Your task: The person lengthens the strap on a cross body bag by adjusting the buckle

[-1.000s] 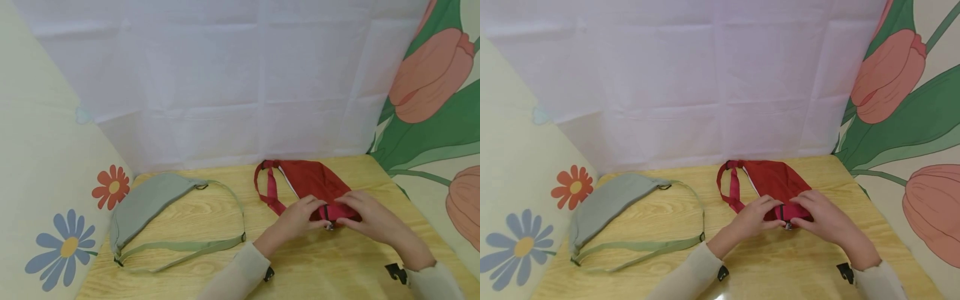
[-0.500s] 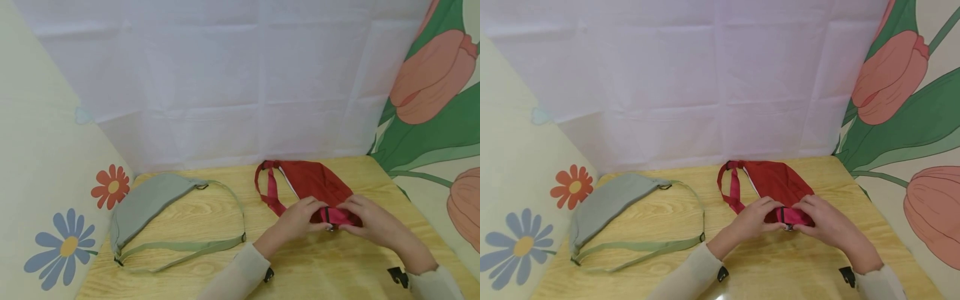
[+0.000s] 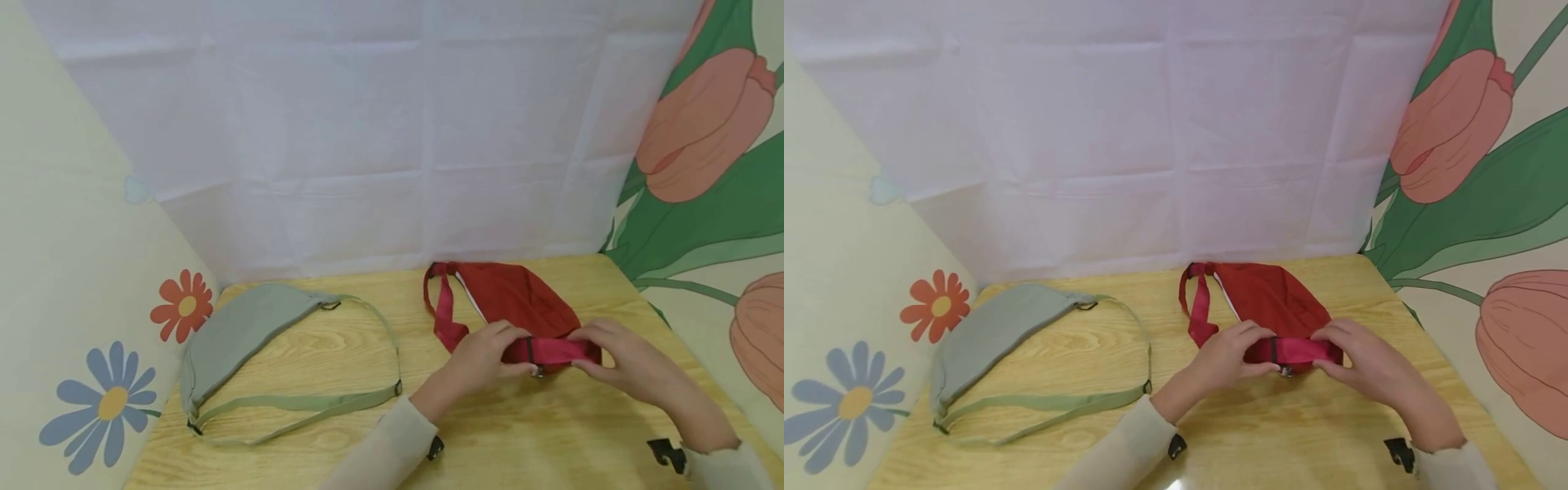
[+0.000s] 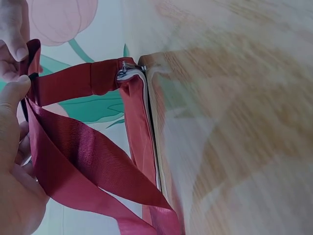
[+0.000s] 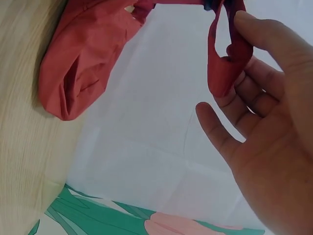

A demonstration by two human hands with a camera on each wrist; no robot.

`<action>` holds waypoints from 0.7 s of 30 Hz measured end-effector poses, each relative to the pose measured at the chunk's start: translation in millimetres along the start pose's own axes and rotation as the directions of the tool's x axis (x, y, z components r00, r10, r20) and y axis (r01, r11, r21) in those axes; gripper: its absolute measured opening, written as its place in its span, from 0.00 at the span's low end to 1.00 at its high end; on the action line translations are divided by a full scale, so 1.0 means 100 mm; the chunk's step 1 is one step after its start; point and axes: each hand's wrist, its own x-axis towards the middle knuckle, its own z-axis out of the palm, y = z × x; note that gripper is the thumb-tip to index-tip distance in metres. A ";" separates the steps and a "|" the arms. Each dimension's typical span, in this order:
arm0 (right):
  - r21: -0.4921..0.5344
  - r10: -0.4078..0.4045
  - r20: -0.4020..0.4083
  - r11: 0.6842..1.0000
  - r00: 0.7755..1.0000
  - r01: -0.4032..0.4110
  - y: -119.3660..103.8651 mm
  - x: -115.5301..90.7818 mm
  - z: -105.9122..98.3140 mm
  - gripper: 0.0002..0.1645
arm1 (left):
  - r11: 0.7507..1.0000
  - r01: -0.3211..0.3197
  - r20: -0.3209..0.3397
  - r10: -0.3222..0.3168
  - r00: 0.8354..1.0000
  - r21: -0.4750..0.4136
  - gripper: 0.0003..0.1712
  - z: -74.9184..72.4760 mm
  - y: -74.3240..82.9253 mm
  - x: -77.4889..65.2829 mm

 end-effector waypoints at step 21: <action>0.174 -0.035 -0.085 0.983 0.996 0.050 -0.07 0.01 -0.08 0.35 | 0.980 -0.159 -0.064 0.167 0.984 0.122 0.32 -0.02 -0.05 0.00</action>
